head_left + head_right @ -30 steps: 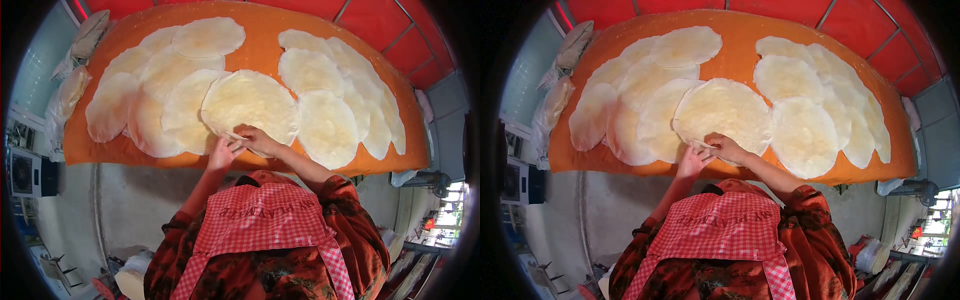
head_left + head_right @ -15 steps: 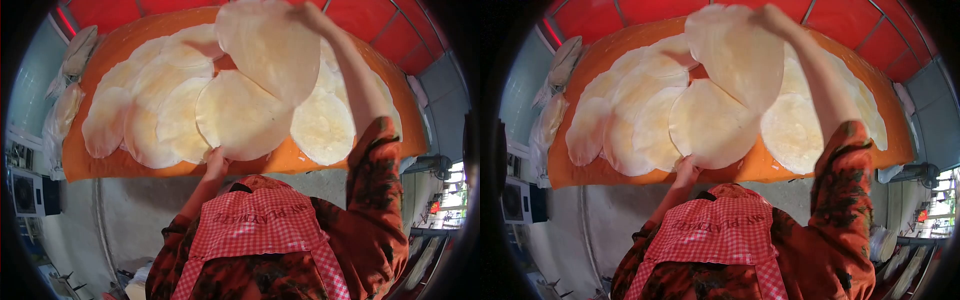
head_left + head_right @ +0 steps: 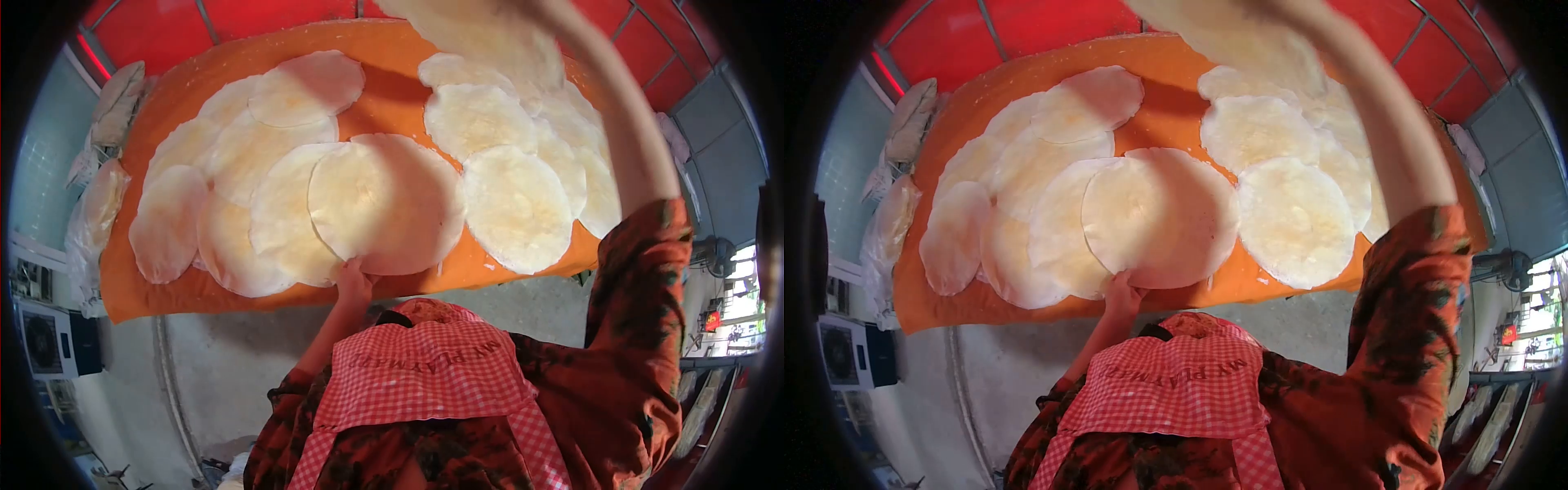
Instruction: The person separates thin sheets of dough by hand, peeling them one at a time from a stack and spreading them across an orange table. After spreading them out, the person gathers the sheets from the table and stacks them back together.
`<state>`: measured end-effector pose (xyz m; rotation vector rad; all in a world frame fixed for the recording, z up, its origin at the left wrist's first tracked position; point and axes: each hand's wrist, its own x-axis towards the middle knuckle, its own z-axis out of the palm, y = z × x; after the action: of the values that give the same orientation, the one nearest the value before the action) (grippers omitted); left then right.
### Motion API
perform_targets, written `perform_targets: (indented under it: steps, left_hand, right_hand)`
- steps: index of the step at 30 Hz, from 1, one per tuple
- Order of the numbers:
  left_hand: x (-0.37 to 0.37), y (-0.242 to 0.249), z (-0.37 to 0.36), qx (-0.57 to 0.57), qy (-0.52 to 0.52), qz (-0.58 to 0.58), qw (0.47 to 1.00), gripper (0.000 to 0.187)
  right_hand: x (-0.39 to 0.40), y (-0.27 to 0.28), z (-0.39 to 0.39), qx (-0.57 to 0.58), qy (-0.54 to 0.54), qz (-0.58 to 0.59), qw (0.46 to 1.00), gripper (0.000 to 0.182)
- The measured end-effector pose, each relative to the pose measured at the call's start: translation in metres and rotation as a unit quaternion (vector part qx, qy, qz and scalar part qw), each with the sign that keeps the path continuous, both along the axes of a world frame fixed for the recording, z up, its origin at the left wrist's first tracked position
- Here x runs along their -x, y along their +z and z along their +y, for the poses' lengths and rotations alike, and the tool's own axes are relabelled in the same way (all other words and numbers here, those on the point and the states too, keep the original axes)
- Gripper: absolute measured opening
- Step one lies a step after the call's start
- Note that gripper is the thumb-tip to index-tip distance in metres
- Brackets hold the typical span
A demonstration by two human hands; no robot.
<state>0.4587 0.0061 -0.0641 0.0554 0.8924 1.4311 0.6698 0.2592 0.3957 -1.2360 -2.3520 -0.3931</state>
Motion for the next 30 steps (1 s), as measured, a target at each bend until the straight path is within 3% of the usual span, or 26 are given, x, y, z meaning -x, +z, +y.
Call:
perform_targets:
  steps: [3, 5, 7, 9, 13, 16, 19, 22, 23, 26, 28, 30]
  left_hand:
    - [-0.003, 0.011, -0.003, -0.019, -0.002, -0.001, 1.0, 0.028]
    - [-0.003, 0.005, -0.003, 0.005, -0.004, 0.026, 1.0, 0.024]
    - [0.004, -0.018, -0.002, -0.035, -0.028, 0.028, 0.999, 0.017]
    - [0.0, -0.015, -0.002, -0.012, -0.018, 0.03, 0.999, 0.017]
    - [-0.005, 0.014, -0.007, 0.025, -0.022, 0.039, 0.999, 0.015]
    - [-0.015, 0.036, -0.006, 0.044, -0.001, 0.037, 0.998, 0.019]
    - [-0.015, 0.025, -0.003, 0.007, -0.044, 0.046, 0.998, 0.023]
    - [0.005, 0.021, -0.006, -0.05, -0.132, 0.073, 0.987, 0.029]
    - [0.001, 0.025, -0.005, -0.045, -0.089, 0.027, 0.995, 0.038]
    - [-0.002, 0.039, -0.003, -0.088, -0.098, 0.008, 0.991, 0.046]
    - [-0.002, 0.043, -0.001, -0.081, -0.102, 0.085, 0.988, 0.053]
    - [0.004, 0.063, -0.004, -0.109, -0.112, 0.149, 0.976, 0.054]
  right_hand:
    - [0.027, -0.117, -0.059, 0.008, 0.078, -0.041, 0.996, 0.014]
    - [0.039, -0.227, -0.095, 0.084, 0.065, -0.001, 0.994, 0.023]
    - [0.047, -0.319, -0.137, 0.096, 0.158, 0.034, 0.982, 0.021]
    - [0.06, -0.362, -0.167, 0.235, 0.102, -0.046, 0.966, 0.016]
    - [0.064, -0.369, -0.167, 0.152, 0.148, -0.015, 0.977, 0.016]
    - [0.077, -0.336, -0.178, 0.168, 0.155, -0.015, 0.973, 0.019]
    - [0.078, -0.366, -0.194, 0.198, 0.176, -0.039, 0.964, 0.025]
    - [0.077, -0.358, -0.209, 0.19, 0.147, 0.072, 0.968, 0.029]
    - [0.077, -0.344, -0.212, 0.15, 0.15, 0.069, 0.975, 0.034]
    - [0.069, -0.35, -0.189, 0.25, 0.105, -0.009, 0.963, 0.027]
    - [0.076, -0.333, -0.148, 0.235, 0.118, -0.021, 0.965, 0.013]
    - [0.094, -0.271, -0.113, 0.208, 0.143, -0.018, 0.967, 0.013]
